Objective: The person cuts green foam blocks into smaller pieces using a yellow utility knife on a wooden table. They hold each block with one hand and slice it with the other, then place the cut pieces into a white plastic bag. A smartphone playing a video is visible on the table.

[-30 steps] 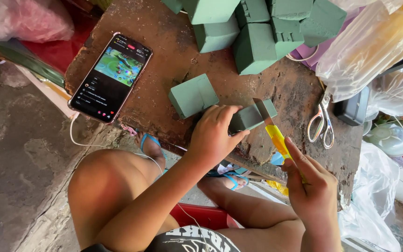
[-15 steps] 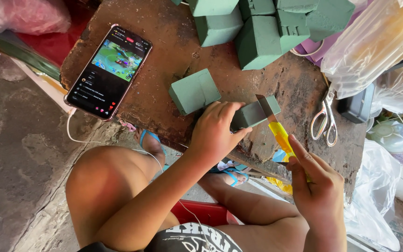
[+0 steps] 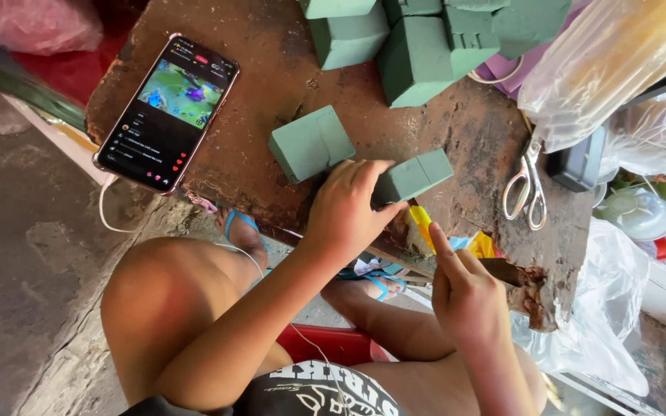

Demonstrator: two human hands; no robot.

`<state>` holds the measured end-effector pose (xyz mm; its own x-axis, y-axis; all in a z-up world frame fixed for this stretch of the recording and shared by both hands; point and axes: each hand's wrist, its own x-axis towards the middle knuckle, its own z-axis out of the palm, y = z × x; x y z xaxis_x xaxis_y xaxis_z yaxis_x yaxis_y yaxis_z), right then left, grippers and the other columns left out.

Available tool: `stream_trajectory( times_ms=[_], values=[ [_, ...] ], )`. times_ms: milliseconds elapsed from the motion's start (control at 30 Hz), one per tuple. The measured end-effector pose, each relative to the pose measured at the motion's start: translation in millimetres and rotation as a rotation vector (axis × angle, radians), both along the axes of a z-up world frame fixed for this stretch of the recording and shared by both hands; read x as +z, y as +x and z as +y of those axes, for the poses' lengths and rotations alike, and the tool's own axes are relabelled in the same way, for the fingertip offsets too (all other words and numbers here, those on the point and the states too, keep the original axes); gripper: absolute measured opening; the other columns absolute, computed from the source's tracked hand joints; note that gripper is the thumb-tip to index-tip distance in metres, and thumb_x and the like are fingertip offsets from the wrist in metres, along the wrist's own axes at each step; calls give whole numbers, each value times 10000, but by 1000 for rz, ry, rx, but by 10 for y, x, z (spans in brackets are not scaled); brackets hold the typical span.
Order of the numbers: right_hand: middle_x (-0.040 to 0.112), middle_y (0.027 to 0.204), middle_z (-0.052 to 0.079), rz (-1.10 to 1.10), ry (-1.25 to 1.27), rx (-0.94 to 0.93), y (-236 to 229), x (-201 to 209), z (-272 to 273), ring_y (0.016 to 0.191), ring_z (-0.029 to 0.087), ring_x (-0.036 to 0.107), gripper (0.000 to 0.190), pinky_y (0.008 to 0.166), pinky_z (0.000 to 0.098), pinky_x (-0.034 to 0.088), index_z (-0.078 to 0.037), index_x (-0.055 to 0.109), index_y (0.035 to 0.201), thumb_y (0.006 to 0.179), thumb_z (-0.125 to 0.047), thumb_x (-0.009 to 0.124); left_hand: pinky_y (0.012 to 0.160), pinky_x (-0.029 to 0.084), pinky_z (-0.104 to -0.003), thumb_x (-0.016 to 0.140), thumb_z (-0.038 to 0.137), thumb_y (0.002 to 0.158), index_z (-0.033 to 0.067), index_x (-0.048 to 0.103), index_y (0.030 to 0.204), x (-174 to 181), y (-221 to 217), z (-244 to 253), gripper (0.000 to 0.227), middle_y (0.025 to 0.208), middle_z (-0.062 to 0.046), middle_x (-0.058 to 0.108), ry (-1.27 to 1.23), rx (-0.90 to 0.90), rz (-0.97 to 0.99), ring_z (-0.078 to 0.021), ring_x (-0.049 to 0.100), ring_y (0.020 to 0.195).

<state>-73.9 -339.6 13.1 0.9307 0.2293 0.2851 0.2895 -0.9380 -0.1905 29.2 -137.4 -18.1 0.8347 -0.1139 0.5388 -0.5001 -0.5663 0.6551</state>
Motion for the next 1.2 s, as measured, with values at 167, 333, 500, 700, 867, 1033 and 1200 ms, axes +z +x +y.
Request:
stream_trajectory(
  times_ms=[167,333,500,700,867,1033,1200],
  values=[
    [456,702,-2,3,13,-29,-27,-38,11,499,179,354,540,417,348,388,-168,584,1492,983,7,547,944,526,-439,913,239,785,46,631,1188,119,-20,5,528,1084,-98,727,-87,2,-49,-329,675,1008],
    [555,748,22,54,198,-48,-4,30,-30,534,194,412,489,482,344,410,-166,617,1448,985,-21,557,884,536,-420,891,241,835,44,614,1220,510,-79,119,513,1083,-100,723,-153,44,-160,-308,672,984],
    [749,837,42,230,485,-296,38,77,-285,601,125,553,538,578,309,478,-238,605,1471,959,-73,609,787,564,-383,871,305,814,2,540,1320,272,46,-13,677,1172,-165,610,60,-66,111,-304,652,996],
    [647,715,67,200,767,-369,-17,209,-291,507,114,489,471,495,285,443,-144,603,1483,1022,-66,541,998,484,-468,598,614,948,25,452,1439,363,-102,-101,781,1365,-176,555,115,-8,-211,-353,574,1178],
    [666,728,104,55,764,-298,-157,169,-304,490,115,532,447,469,261,493,-53,569,1490,1046,-26,536,908,475,-476,609,600,894,127,511,1353,661,-22,577,666,1377,-122,533,347,137,-141,-314,570,1154],
    [634,734,130,-10,836,-228,-213,146,-228,444,134,505,432,413,246,434,11,538,1491,1062,-25,514,964,422,-534,576,847,808,-10,397,1512,422,187,1150,1124,1407,-207,576,585,311,231,-400,542,1228],
    [625,715,103,-90,801,-148,-218,186,-66,453,120,516,420,445,231,442,45,546,1458,1059,-83,531,961,454,-461,825,111,772,108,542,1167,457,94,1133,486,1254,-127,597,193,58,-111,-327,601,1136]
  ],
)
